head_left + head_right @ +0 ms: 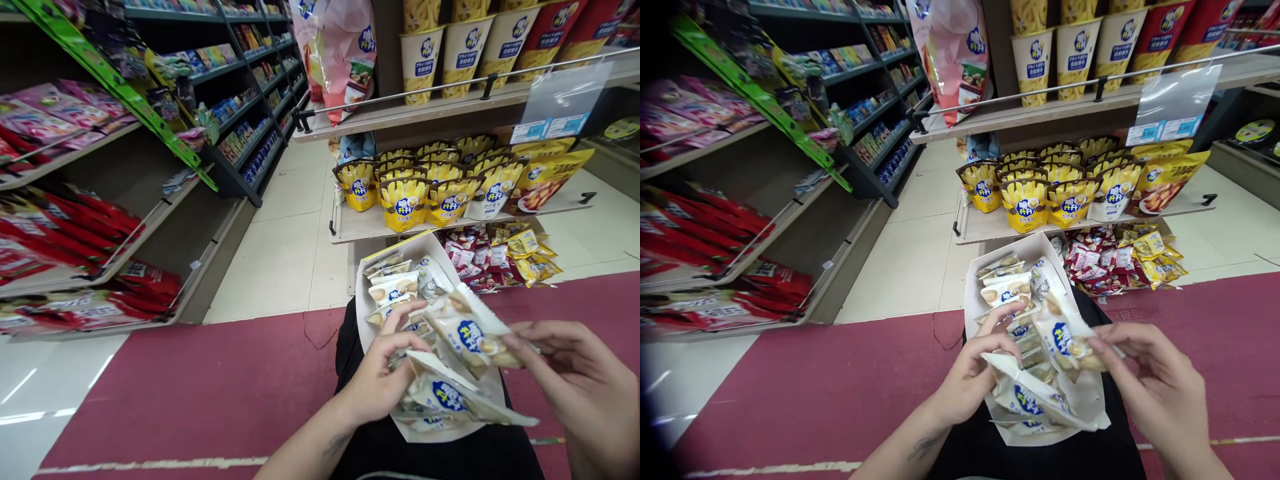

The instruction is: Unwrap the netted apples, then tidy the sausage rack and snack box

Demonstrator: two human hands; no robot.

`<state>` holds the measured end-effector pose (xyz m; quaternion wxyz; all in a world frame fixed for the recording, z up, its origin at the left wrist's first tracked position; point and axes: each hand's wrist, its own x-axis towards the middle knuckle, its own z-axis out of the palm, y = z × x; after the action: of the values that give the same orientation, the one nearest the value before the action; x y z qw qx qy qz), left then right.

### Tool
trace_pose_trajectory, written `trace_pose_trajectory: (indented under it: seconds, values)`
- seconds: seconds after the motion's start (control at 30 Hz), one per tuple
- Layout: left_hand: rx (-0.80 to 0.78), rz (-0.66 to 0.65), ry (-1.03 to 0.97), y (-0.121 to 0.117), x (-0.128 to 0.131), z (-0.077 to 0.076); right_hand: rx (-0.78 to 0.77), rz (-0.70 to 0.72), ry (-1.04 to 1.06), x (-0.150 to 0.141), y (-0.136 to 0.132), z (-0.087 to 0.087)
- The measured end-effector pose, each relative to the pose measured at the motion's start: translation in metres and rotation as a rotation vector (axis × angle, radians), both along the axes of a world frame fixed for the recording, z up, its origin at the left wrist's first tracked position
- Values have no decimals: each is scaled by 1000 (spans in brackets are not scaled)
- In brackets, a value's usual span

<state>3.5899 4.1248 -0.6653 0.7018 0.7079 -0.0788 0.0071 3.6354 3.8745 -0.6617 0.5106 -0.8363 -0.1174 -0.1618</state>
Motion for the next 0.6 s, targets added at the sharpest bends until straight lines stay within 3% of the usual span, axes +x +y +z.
trace_pose_trajectory:
  seconds: [0.1,0.17,0.27,0.37,0.47,0.6]
  values:
    - [-42,13,-3,-10,6,1,228,80,70,-5,9,-1]
    - [-77,10,5,-14,10,-1,261,104,95,-5,8,0]
    - [-38,52,-8,-17,16,1,173,230,76,-2,-2,3]
    - [96,76,1,-21,18,10,-43,444,92,0,-11,2]
    - [252,60,13,-29,19,19,-200,334,94,1,-17,-4]
    - [390,12,-55,-34,32,21,-159,107,146,-1,-28,-12]
